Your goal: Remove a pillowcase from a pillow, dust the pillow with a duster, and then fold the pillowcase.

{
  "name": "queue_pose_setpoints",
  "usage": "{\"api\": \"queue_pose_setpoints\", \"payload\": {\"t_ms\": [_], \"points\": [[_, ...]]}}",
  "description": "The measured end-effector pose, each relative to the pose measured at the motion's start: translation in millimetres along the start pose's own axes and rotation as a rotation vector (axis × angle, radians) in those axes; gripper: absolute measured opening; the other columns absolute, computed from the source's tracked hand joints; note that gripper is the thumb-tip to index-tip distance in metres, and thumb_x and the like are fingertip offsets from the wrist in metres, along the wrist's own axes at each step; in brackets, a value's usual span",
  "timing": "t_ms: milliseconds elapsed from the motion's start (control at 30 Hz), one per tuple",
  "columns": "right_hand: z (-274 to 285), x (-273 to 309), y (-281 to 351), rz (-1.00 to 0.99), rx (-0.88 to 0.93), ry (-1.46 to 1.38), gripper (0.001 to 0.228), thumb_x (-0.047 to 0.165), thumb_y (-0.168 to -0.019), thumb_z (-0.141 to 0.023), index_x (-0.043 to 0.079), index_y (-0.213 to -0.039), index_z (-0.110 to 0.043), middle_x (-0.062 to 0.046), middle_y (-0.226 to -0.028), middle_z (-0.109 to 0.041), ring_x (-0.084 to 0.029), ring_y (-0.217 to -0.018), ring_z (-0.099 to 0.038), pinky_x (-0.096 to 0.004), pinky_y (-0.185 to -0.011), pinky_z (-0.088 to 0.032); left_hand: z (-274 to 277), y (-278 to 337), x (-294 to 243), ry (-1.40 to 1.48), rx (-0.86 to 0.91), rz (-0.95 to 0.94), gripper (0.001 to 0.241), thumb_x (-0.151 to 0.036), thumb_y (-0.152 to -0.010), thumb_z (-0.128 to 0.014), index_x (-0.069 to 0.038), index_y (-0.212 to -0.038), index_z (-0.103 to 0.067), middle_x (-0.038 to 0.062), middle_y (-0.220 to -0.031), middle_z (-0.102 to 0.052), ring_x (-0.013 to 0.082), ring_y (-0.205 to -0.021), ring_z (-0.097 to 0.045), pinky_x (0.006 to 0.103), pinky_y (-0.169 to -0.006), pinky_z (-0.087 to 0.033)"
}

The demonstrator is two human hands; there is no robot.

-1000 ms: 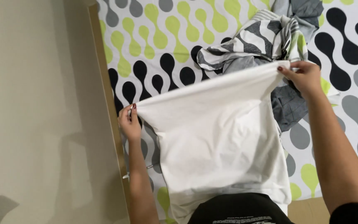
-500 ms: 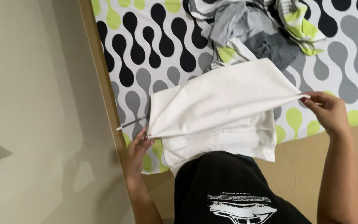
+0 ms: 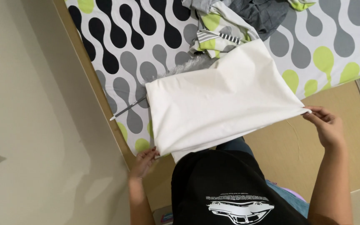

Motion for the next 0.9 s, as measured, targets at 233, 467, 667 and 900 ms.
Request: {"api": "queue_pose_setpoints", "payload": {"t_ms": [233,467,667,900], "points": [[10,-94,-6,-0.195,0.031,0.158,0.028,0.017,-0.099,-0.067,0.000,-0.121,-0.069,-0.011,-0.112,-0.074,-0.021,-0.106,-0.070,-0.037,-0.091,-0.052,1,-39,97,-0.475,-0.100,0.192,0.033,-0.032,-0.093,-0.073,-0.002,-0.105,-0.078,0.004,-0.096,-0.078,0.0148,-0.088,-0.071,0.0277,-0.077,-0.056],[-16,-193,-37,-0.411,-0.063,-0.038,0.041,0.012,-0.097,-0.058,0.004,-0.137,-0.061,-0.007,-0.127,-0.068,-0.019,-0.116,-0.063,-0.039,-0.094,-0.051,5,-67,171,-0.358,-0.349,0.061,0.043,-0.032,-0.091,-0.081,0.009,-0.102,-0.074,0.012,-0.090,-0.076,0.0211,-0.081,-0.074,0.0272,-0.065,-0.053],[-43,-239,-69,-0.430,-0.149,-0.151,0.064,0.016,-0.098,-0.068,0.003,-0.154,-0.042,-0.014,-0.129,-0.063,-0.026,-0.108,-0.058,-0.041,-0.093,-0.056,0,-50,192,-0.276,-0.470,-0.038,0.058,-0.015,-0.078,-0.087,0.002,-0.121,-0.053,0.019,-0.101,-0.067,0.0242,-0.087,-0.069,0.0342,-0.072,-0.064],[-42,-283,-100,-0.380,-0.123,0.320,0.067,0.008,-0.089,-0.076,-0.001,-0.147,-0.045,-0.019,-0.125,-0.066,-0.027,-0.108,-0.067,-0.040,-0.087,-0.057,-13,-34,144,-0.213,-0.696,-0.056,0.069,-0.036,-0.087,-0.079,0.007,-0.134,-0.054,0.019,-0.122,-0.068,0.0256,-0.107,-0.069,0.0377,-0.093,-0.056]]}}
Point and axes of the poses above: each hand's wrist, its own y-axis away from the middle knuckle, its own z-axis out of the back of the hand, x = y × z, the point moved 6 cm from there along -y, towards the middle knuckle
